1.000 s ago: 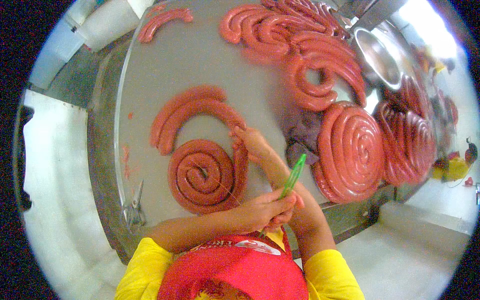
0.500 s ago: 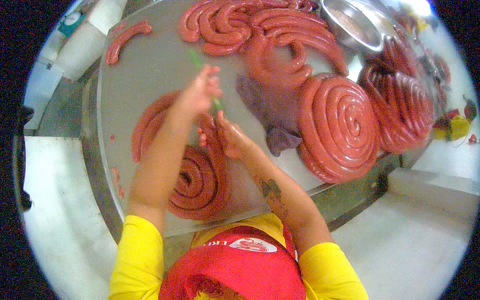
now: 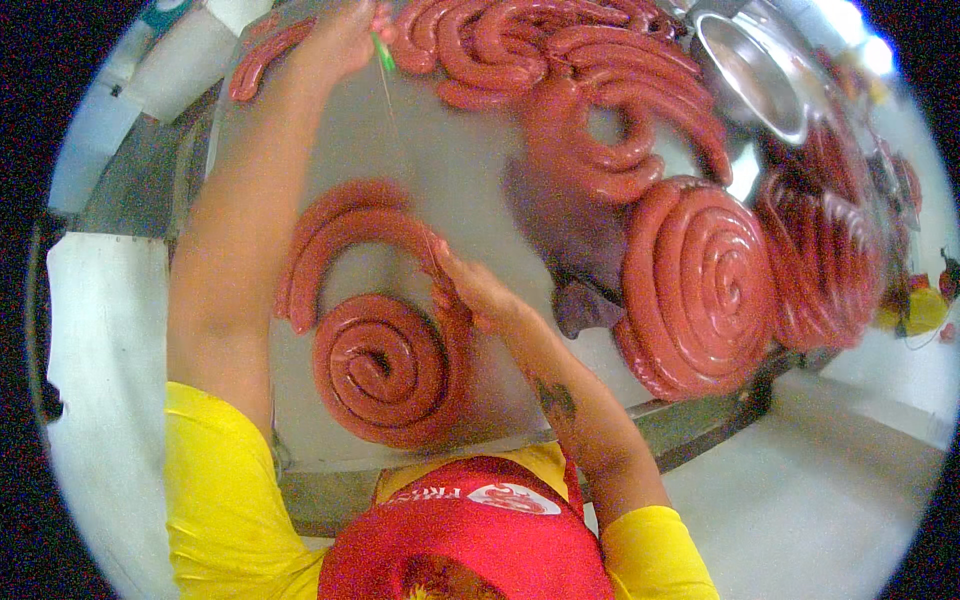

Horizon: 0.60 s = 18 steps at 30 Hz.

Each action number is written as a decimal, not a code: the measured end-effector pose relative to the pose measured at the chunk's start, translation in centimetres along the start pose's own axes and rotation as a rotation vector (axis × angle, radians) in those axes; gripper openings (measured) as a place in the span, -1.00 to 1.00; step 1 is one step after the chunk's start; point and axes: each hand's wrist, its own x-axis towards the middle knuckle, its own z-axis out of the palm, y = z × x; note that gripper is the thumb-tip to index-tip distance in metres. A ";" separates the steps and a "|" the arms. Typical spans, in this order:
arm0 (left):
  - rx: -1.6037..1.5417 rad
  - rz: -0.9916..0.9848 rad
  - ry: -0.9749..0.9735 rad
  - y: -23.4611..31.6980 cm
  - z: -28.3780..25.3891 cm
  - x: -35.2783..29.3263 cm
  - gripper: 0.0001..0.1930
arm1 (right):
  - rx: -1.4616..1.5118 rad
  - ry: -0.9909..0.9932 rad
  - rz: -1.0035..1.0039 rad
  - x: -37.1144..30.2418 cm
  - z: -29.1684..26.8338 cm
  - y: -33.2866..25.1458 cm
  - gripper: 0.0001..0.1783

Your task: The person coils long raw sausage links into spiral shapes on a stainless steel table using a green plastic tool to guide the casing. They repeatedly cut the links with scissors and transfer the finished spirals into a large metal bowl.

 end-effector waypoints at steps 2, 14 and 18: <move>-0.007 0.032 -0.018 0.2 0.4 1.5 -0.67 | -0.032 -0.038 0.001 0.0 -0.3 -0.3 -0.33; -0.055 0.082 -0.012 -0.2 -2.4 5.5 -0.71 | -0.007 -0.137 0.033 0.5 -0.6 -0.9 -0.46; -0.071 0.052 0.033 0.4 -3.7 4.5 -0.75 | -0.036 -0.094 0.037 1.0 -0.2 -0.7 -0.57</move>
